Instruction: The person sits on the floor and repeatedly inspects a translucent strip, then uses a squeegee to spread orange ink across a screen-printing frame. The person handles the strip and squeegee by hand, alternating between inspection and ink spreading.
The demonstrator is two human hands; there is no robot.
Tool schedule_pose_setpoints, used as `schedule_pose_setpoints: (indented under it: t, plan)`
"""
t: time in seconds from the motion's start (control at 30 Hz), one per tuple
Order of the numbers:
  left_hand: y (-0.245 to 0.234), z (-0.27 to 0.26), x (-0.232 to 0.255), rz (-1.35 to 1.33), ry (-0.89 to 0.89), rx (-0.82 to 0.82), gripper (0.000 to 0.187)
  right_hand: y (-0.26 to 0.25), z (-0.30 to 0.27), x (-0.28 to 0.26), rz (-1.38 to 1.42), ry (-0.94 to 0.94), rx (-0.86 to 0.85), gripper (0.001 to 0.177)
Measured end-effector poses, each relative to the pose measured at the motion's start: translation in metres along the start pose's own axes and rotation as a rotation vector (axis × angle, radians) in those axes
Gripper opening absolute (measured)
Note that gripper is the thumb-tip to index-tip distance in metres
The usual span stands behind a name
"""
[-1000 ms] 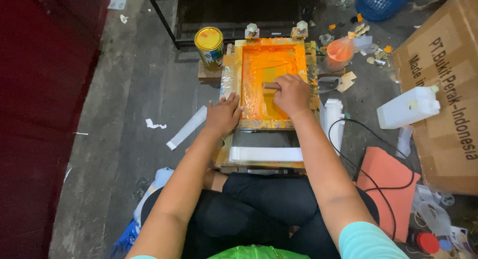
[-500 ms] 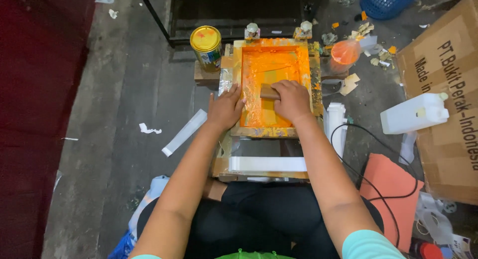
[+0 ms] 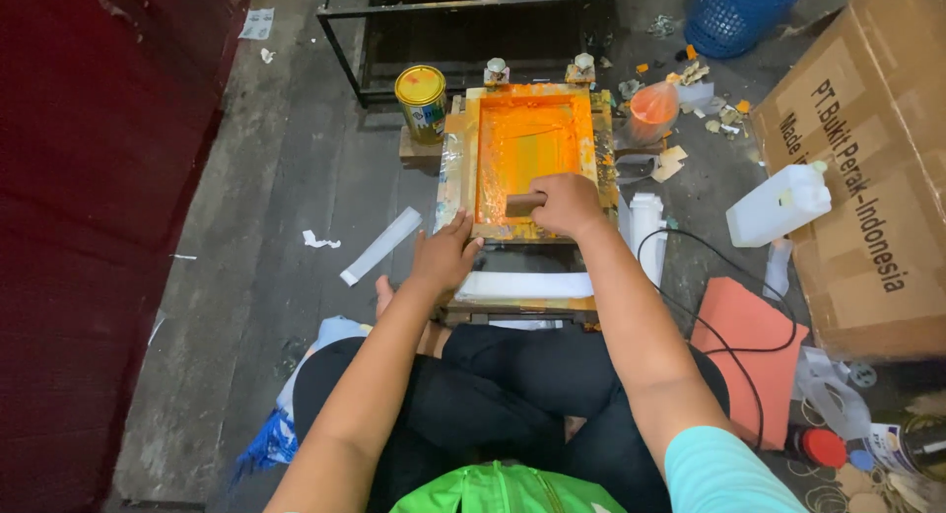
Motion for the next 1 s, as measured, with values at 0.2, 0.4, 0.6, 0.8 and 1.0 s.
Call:
schedule_pose_setpoints:
  t: [0.2,0.4,0.6,0.8,1.0]
  plan:
    - [0.005,0.014,-0.012,0.033,0.031,0.021,0.062,-0.004,0.002,-0.003,0.001,-0.043,0.085,0.012]
    - [-0.014,0.034,-0.01,0.022,0.035,0.045,0.06,0.01,0.025,0.023,-0.032,-0.075,0.221,0.016]
    - [-0.022,0.083,-0.017,0.03,0.078,0.112,0.056,0.036,0.062,0.062,-0.189,-0.081,0.397,0.024]
    - [-0.029,0.118,-0.021,-0.021,0.136,0.179,0.054,0.04,0.075,0.068,-0.229,-0.045,0.118,0.05]
    - [-0.037,0.102,-0.011,-0.018,0.103,0.118,0.057,0.032,0.071,0.058,-0.19,-0.015,0.021,0.049]
Point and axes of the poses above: each hand's wrist, its own z-axis towards the middle knuckle, its own y-axis out of the palm, x = y × z, the point moved 1 cm from there along z, towards the middle knuckle, and after that the axes turned 8 degrees about -x, right-handed, at the moved point
